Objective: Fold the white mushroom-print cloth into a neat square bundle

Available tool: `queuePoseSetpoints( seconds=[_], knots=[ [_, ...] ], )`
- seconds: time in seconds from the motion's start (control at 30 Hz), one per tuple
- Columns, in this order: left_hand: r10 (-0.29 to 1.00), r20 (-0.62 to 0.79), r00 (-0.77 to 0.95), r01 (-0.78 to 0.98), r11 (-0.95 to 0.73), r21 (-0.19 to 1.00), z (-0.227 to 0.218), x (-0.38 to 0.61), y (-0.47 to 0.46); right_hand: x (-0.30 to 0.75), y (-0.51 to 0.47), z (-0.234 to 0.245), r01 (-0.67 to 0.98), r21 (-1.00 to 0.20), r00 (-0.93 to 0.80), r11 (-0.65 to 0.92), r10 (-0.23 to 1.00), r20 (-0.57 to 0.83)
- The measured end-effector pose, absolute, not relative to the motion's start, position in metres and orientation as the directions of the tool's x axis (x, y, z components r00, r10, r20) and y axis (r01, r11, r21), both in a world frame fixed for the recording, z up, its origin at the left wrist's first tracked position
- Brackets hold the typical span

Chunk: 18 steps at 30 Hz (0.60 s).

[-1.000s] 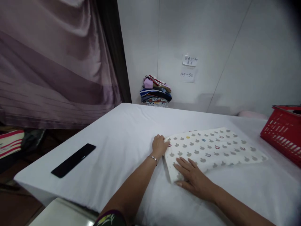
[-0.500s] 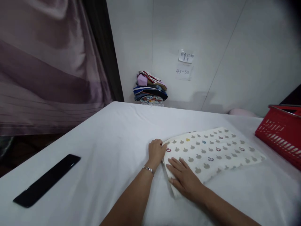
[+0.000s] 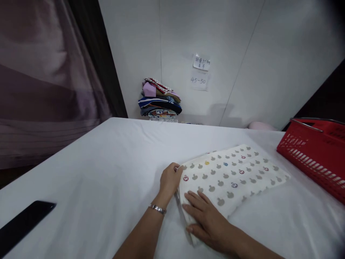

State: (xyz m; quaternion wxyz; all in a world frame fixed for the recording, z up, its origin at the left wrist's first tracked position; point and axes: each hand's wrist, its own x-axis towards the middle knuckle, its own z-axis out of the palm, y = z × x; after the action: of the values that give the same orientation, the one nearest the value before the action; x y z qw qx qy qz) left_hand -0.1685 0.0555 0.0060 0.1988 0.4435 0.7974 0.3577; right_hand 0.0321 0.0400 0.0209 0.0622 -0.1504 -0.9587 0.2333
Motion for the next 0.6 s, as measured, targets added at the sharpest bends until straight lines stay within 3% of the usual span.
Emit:
queuePoseSetpoints(
  seconds=[0.13, 0.33, 0.47, 0.6],
  knots=[
    [0.830, -0.073, -0.553, 0.595, 0.455, 0.662, 0.007, -0.170, 0.055, 0.034, 0.069, 0.034, 0.291, -0.568, -0.910, 0.770, 0.407, 0.086],
    [0.833, -0.062, -0.550, 0.619, 0.456, 0.639, 0.006, -0.170, 0.054, 0.021, 0.169, 0.029, 0.526, -0.463, -0.699, 0.713, 0.673, 0.242],
    [0.846, 0.072, -0.528, 0.664, 0.359, 0.656, 0.012, -0.165, 0.051, 0.006, 0.207, 0.024, 0.542, -0.411, -0.745, 0.733, 0.645, 0.168],
    [0.862, 0.278, -0.424, 0.725, 0.139, 0.675, 0.014, -0.156, 0.049, -0.002, 0.211, 0.025, 0.450, -0.497, -0.815, 0.742, 0.568, 0.110]
  ],
)
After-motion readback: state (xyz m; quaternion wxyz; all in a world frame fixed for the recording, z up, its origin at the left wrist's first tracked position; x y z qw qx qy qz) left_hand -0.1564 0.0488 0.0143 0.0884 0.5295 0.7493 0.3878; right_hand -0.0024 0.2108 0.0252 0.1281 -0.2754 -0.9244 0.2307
